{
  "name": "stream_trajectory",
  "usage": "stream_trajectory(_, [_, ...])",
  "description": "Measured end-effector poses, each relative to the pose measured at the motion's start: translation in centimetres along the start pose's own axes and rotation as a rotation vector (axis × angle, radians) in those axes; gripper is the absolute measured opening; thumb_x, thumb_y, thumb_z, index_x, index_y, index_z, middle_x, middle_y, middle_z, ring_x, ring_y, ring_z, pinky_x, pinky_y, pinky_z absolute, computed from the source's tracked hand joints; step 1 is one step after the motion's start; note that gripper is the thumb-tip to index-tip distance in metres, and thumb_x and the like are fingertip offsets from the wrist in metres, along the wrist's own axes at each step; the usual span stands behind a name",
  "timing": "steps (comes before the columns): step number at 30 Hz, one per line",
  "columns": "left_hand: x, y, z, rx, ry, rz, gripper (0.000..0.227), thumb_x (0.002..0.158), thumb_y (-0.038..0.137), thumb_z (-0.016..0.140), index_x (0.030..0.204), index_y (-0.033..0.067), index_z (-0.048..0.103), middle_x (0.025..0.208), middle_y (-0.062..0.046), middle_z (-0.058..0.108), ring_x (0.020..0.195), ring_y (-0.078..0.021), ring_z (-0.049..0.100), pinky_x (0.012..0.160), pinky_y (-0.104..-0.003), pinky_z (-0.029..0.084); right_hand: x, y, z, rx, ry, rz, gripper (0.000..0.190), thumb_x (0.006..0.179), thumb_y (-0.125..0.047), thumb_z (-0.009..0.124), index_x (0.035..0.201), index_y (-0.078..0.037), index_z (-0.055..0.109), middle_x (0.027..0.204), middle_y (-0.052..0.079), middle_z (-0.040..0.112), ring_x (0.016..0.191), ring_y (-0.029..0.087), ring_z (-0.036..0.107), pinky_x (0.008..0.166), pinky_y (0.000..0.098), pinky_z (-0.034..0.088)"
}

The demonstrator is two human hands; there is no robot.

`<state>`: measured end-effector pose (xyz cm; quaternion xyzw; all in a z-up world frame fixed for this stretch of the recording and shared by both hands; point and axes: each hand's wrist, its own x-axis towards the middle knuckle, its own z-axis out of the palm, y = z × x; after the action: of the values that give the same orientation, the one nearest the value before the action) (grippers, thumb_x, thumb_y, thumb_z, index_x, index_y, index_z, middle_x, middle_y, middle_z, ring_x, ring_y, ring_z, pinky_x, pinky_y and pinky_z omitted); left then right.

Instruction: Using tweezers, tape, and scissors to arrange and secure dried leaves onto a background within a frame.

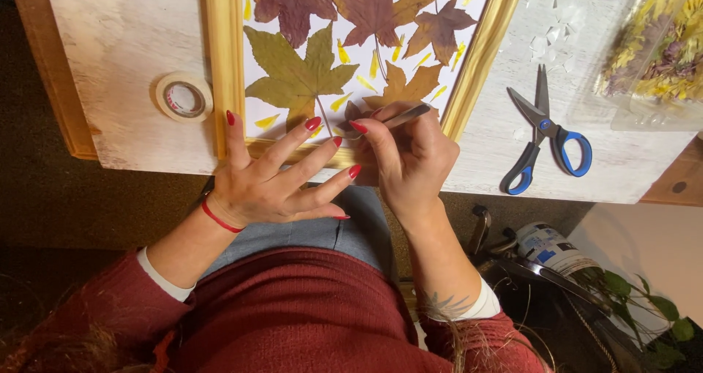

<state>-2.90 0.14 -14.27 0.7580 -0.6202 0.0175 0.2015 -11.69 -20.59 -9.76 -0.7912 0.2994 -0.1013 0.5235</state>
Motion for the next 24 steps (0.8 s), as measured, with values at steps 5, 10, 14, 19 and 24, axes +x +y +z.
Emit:
stream_trajectory(5, [0.0, 0.0, -0.1, -0.005, 0.012, -0.002, 0.070, 0.099, 0.086, 0.047, 0.153, 0.0410, 0.050, 0.149, 0.004, 0.063, 0.143, -0.0247, 0.054, 0.116, -0.077, 0.002, -0.1, 0.1, 0.1, -0.004, -0.015, -0.010, 0.017, 0.099, -0.002, 0.079, 0.100, 0.003, 0.063, 0.091, 0.009, 0.073, 0.074, 0.011, 0.073, 0.064, 0.0226, 0.057])
stream_trajectory(10, [0.0, -0.1, -0.3, -0.052, 0.041, 0.001, 0.067, 0.100, 0.083, 0.051, 0.151, 0.0395, 0.053, 0.148, 0.004, 0.064, 0.141, -0.0260, 0.056, 0.115, -0.078, 0.003, -0.5, 0.3, -0.2, 0.144, 0.010, 0.075, 0.013, 0.102, 0.001, 0.075, 0.103, 0.004, 0.062, 0.089, 0.009, 0.073, 0.072, 0.013, 0.072, 0.063, 0.0235, 0.057])
stream_trajectory(14, [-0.2, -0.2, -0.3, -0.129, 0.098, -0.012, 0.064, 0.101, 0.084, 0.055, 0.146, 0.0390, 0.054, 0.143, 0.004, 0.067, 0.138, -0.0269, 0.057, 0.118, -0.077, 0.007, -0.9, 1.0, -2.2, 0.361, 0.069, 0.206, 0.010, 0.105, 0.002, 0.069, 0.106, 0.003, 0.059, 0.087, 0.010, 0.071, 0.069, 0.013, 0.069, 0.061, 0.0244, 0.057])
stream_trajectory(19, [-0.3, -0.4, 0.6, -0.193, 0.218, 0.013, 0.063, 0.104, 0.081, 0.055, 0.144, 0.0329, 0.055, 0.137, -0.001, 0.071, 0.135, -0.0302, 0.058, 0.116, -0.073, 0.011, -1.4, 4.2, -7.5, 0.403, 0.369, 0.154, 0.007, 0.108, 0.002, 0.064, 0.108, 0.002, 0.057, 0.084, 0.011, 0.070, 0.062, 0.013, 0.063, 0.056, 0.0253, 0.051])
stream_trajectory(24, [-0.1, -0.3, 0.0, -0.183, 0.156, -0.006, 0.059, 0.105, 0.079, 0.059, 0.140, 0.0309, 0.057, 0.135, -0.001, 0.072, 0.132, -0.0314, 0.061, 0.117, -0.075, 0.012, -2.4, 6.8, -9.2, 0.304, 0.522, 0.094, 0.009, 0.109, 0.001, 0.066, 0.108, 0.000, 0.057, 0.083, 0.008, 0.067, 0.062, 0.011, 0.059, 0.054, 0.0222, 0.047])
